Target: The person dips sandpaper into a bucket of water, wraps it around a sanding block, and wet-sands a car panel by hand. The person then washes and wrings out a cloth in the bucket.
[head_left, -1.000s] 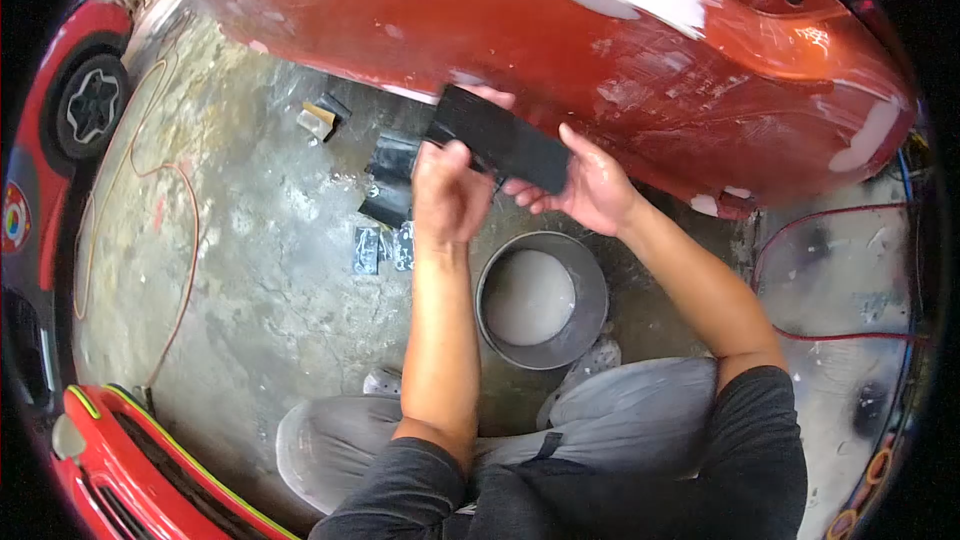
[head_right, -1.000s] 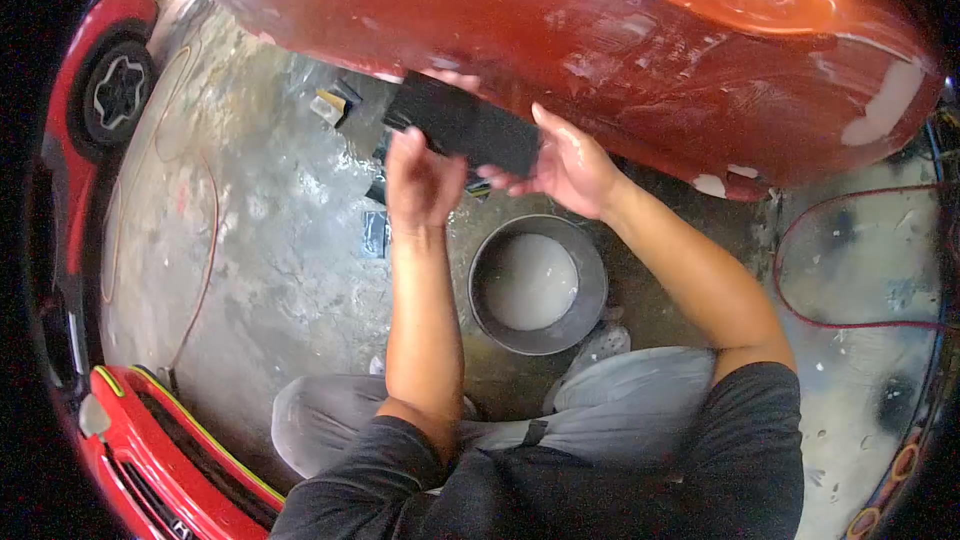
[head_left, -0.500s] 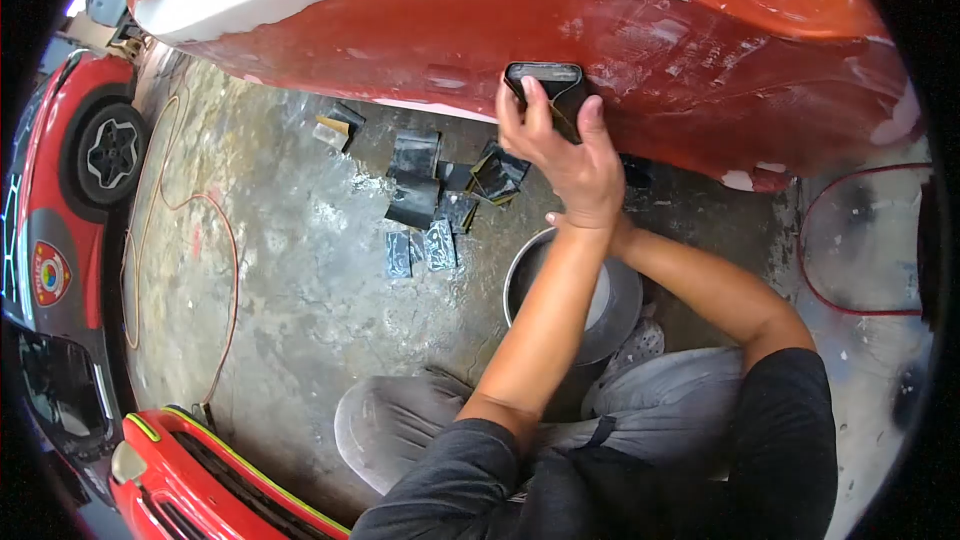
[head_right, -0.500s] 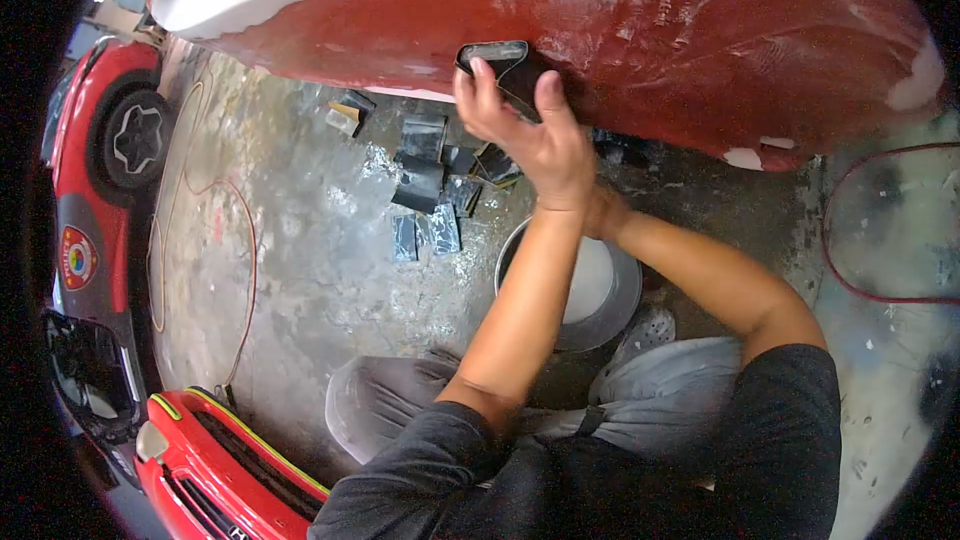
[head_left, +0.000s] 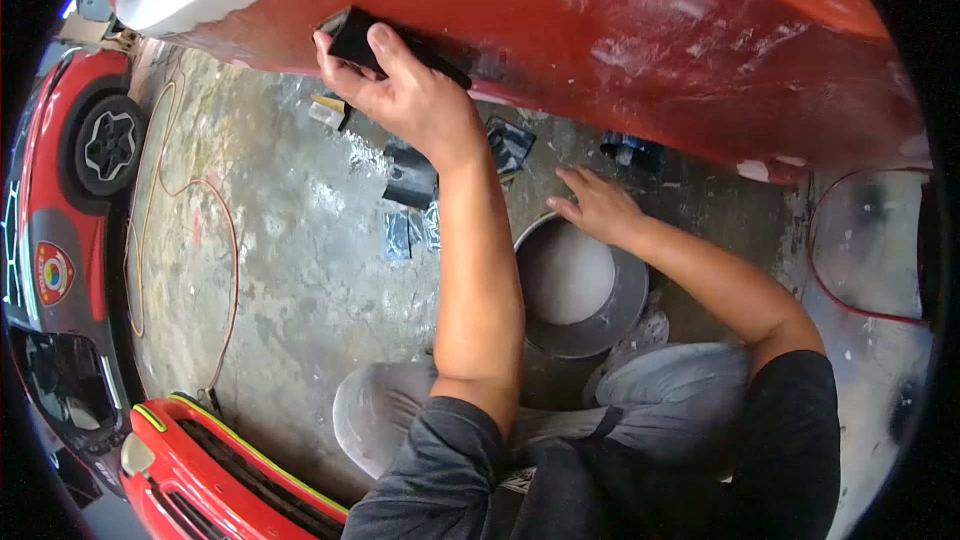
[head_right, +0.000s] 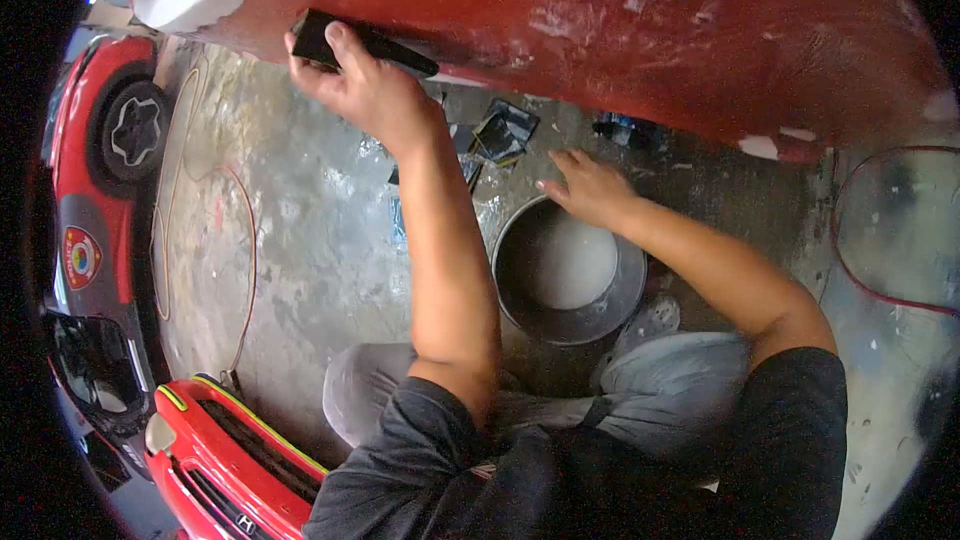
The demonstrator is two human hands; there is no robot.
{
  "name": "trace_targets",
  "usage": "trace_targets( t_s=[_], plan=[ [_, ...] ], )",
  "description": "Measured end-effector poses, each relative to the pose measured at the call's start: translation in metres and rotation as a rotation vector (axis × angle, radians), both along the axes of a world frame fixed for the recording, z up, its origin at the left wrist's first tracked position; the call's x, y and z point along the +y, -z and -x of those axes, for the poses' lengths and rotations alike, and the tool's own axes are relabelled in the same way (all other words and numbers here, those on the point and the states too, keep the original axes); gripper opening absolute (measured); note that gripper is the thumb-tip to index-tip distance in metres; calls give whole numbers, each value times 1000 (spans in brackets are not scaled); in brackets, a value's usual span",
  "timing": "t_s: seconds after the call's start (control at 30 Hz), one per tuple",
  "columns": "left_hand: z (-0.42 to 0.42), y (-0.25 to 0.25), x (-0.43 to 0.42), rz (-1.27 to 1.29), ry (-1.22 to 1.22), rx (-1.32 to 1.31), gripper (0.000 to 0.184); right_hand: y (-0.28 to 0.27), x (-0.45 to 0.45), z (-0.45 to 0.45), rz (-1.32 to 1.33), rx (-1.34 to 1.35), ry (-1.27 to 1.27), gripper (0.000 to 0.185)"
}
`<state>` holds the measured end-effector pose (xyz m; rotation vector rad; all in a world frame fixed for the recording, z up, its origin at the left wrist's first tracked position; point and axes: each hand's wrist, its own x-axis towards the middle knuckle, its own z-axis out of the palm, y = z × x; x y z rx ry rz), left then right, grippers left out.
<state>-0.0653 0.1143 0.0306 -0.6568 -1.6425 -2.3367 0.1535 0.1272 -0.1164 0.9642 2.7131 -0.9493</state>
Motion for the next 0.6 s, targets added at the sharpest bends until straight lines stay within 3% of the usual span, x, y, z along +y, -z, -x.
trace_targets(
  t_s=[0.1, 0.17, 0.23, 0.3, 0.33, 0.37, 0.43, 0.47, 0.5, 0.53, 0.6],
  plan=[
    [-33, 4, 5, 51, -52, 102, 48, -3, -1, 4, 24, -1, -8, 72],
    [-91, 7, 8, 198, -95, 174, 53, -10, 5, 0, 127, 277, -81, 71],
    [-70, 3, 5, 197, -121, 250, 55, -2, 9, 2, 61, 123, -43, 69],
    [-17, -14, 5, 93, -115, 117, 56, 17, 0, -2, -105, 20, -9, 68],
    [8, -24, 0, 65, -97, 52, 57, 4, -1, 1, -35, -27, 14, 69],
    [21, -29, 0, -175, 117, -48, 56, 5, -4, -1, -48, -24, 13, 69],
    [-2, -33, 3, 81, -123, -14, 54, 6, -3, 1, -93, -2, 4, 69],
    [-24, -22, 13, 39, -131, 111, 54, 6, -3, 2, -50, 60, 1, 69],
    [-53, -9, 16, 166, -250, 319, 57, 11, 2, 2, -13, 121, -2, 70],
    [-83, -4, 13, 217, -195, 403, 60, 32, 9, -4, 133, 477, -88, 69],
    [-86, -2, 7, 224, -171, 441, 59, 44, 11, -6, 20, 303, -83, 69]
  ],
)
